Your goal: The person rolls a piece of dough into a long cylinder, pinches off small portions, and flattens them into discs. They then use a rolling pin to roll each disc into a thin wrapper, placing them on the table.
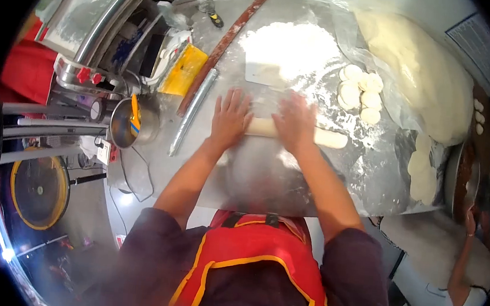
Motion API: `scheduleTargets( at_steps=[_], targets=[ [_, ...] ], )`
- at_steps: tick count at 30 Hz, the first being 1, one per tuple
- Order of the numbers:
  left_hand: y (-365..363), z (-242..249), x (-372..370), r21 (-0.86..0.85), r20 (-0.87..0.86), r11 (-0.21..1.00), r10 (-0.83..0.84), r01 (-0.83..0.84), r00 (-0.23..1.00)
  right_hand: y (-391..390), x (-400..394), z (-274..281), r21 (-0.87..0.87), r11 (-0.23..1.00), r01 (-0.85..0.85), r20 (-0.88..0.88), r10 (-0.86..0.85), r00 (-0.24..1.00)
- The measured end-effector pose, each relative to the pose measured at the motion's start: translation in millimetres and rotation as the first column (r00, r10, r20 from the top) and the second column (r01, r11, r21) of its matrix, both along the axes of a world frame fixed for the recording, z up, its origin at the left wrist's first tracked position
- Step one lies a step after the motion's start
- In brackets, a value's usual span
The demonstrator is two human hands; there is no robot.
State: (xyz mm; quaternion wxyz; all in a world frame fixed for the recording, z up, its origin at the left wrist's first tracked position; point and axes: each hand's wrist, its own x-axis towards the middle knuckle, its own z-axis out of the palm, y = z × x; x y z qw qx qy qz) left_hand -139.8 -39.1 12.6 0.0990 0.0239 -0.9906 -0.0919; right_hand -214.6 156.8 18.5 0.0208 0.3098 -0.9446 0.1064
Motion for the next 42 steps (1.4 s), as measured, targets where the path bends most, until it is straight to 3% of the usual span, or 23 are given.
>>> scheduleTargets(
  at_steps=[2,4,9,12,14,16,19,22,23,26,30,32,33,36,38,39,42],
  targets=[
    [3.3,-2.1,-1.9,0.036,0.038,0.994,-0.101,0.1,0.994,-15.2,9.9,8.7,0.029,0.999,-0.031,0.087,0.028,0.996],
    [9.2,-3.9,19.9,0.106,0.139,0.986,-0.146,0.131,0.98,-0.1,36.5,-0.2,0.013,0.998,-0.069,0.065,0.068,0.996],
    [28.9,16.5,106.1,0.165,0.088,0.967,-0.209,0.192,0.974,66.3,106.6,17.6,-0.053,0.964,-0.259,0.178,0.264,0.948],
    [33.5,17.4,131.8,0.265,0.032,0.949,-0.186,0.172,0.982,92.3,115.1,22.0,-0.135,0.969,-0.207,0.286,0.238,0.928],
    [37.4,7.7,123.0,0.344,-0.077,0.93,-0.108,0.128,0.991,98.2,99.4,23.1,-0.203,0.978,-0.045,0.265,0.099,0.959],
    [50.0,6.1,103.2,0.298,0.022,0.95,-0.106,0.094,0.994,100.6,77.9,23.1,-0.25,0.967,0.043,0.143,-0.007,0.99],
    [90.9,-0.9,86.2,0.203,0.069,0.966,-0.177,0.16,0.982,94.7,67.4,16.6,-0.275,0.951,0.143,0.132,-0.11,0.985],
    [103.5,-18.2,100.9,0.115,0.087,0.969,-0.229,0.219,0.97,101.0,95.8,-2.2,-0.013,0.999,0.046,0.129,-0.044,0.991],
    [105.3,-22.3,105.5,0.086,0.084,0.969,-0.24,0.233,0.967,111.3,109.0,-14.3,-0.122,0.992,-0.03,-0.024,0.028,0.999],
    [105.6,-22.2,108.2,0.027,0.051,0.971,-0.238,0.237,0.97,118.5,124.0,-5.4,-0.073,0.997,-0.02,0.049,0.024,0.998],
    [103.2,0.7,30.2,0.072,0.206,0.997,-0.014,-0.001,0.978,90.9,60.4,-5.4,-0.09,0.991,0.103,-0.001,-0.104,0.995],
    [92.6,-1.3,8.3,0.049,0.121,0.997,-0.058,0.053,0.991,82.2,37.1,-9.9,-0.113,0.977,0.183,-0.049,-0.189,0.981],
    [87.2,-1.2,3.0,0.035,0.079,0.996,-0.081,0.078,0.994,82.8,37.1,-12.5,-0.121,0.968,0.219,-0.04,-0.226,0.973],
    [81.7,6.3,15.4,0.22,0.29,0.957,-0.25,0.19,0.924,95.6,68.3,-0.5,-0.039,0.986,0.161,0.033,-0.159,0.987],
    [80.5,5.2,18.8,0.249,0.269,0.944,-0.284,0.219,0.92,110.9,99.3,3.1,-0.026,0.992,0.124,0.13,-0.119,0.984],
    [80.5,3.2,18.5,0.267,0.259,0.936,-0.3,0.23,0.918,122.0,114.2,-2.7,-0.033,0.997,0.075,0.099,-0.072,0.993],
    [69.8,-5.6,-39.5,0.266,0.089,0.957,-0.143,0.114,0.986,129.7,142.1,22.0,-0.025,0.995,0.095,0.233,-0.087,0.969]
  ],
)
